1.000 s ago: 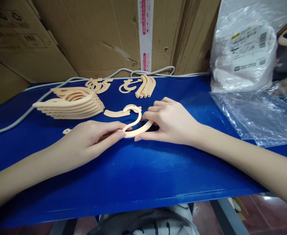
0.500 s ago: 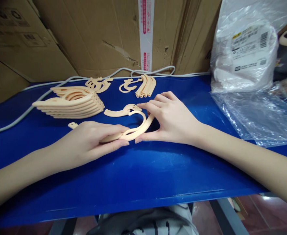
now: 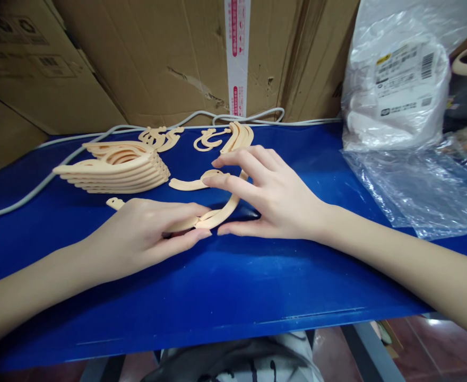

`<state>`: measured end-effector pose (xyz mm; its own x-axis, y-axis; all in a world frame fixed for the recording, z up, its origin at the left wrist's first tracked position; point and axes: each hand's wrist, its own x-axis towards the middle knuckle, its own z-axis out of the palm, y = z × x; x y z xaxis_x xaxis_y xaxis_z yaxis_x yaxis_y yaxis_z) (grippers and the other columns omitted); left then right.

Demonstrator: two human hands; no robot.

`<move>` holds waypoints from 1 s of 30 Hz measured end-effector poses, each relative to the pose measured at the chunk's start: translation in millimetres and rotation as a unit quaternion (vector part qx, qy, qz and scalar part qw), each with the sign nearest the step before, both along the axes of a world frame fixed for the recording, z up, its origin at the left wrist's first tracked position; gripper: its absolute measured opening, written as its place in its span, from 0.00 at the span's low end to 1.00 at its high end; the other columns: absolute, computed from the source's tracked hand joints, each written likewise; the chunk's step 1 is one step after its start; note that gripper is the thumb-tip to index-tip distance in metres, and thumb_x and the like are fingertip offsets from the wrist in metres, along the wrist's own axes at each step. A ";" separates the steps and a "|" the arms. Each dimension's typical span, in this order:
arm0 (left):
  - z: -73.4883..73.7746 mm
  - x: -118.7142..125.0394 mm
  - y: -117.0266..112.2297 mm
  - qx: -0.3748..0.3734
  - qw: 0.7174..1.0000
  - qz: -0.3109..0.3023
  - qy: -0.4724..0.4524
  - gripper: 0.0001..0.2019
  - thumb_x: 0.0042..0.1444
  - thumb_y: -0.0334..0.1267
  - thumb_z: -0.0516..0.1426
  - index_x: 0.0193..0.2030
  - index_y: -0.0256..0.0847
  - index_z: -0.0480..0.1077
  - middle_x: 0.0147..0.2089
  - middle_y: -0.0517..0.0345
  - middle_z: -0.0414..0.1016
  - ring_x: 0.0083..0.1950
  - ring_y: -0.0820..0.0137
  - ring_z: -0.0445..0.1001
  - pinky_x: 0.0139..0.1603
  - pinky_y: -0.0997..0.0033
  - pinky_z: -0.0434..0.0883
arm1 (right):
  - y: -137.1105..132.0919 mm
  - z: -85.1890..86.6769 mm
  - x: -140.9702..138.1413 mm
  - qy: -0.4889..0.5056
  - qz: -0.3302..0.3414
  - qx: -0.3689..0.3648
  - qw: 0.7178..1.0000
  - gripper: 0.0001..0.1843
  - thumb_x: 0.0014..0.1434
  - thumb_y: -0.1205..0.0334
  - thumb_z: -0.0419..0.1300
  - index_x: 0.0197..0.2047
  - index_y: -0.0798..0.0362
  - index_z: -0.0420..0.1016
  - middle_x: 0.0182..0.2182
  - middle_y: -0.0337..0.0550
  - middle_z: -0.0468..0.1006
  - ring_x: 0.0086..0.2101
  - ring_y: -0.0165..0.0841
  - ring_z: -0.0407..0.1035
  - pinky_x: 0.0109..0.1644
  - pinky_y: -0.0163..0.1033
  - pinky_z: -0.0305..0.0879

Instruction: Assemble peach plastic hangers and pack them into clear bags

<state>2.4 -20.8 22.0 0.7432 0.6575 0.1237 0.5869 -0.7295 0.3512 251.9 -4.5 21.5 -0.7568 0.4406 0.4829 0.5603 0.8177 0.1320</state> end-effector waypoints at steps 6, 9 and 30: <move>1.2 0.0 -2.7 0.067 0.997 0.014 -0.025 0.11 0.68 0.43 0.53 0.42 0.42 0.74 0.28 0.66 0.76 0.24 0.75 0.67 0.25 0.72 0.51 | -10.0 2.8 -4.4 0.043 -0.004 0.008 0.999 0.18 0.71 0.54 0.52 0.49 0.54 0.79 0.27 0.43 0.79 0.28 0.34 0.67 0.33 0.42 0.60; -2.8 -0.9 -1.9 0.103 0.994 -0.001 -0.025 0.12 0.69 0.45 0.52 0.44 0.41 0.73 0.31 0.65 0.78 0.26 0.75 0.70 0.26 0.72 0.53 | -9.3 0.1 -6.3 0.041 0.004 -0.039 0.998 0.17 0.71 0.55 0.52 0.47 0.55 0.79 0.32 0.45 0.81 0.30 0.34 0.69 0.36 0.41 0.63; -8.1 1.5 0.0 0.219 0.971 -0.095 0.017 0.12 0.71 0.40 0.51 0.48 0.39 0.75 0.38 0.62 0.78 0.40 0.68 0.74 0.35 0.68 0.67 | 6.1 -1.8 2.7 0.027 -0.077 -0.153 0.985 0.06 0.59 0.71 0.53 0.38 0.53 0.68 0.33 0.42 0.74 0.34 0.35 0.69 0.35 0.38 0.62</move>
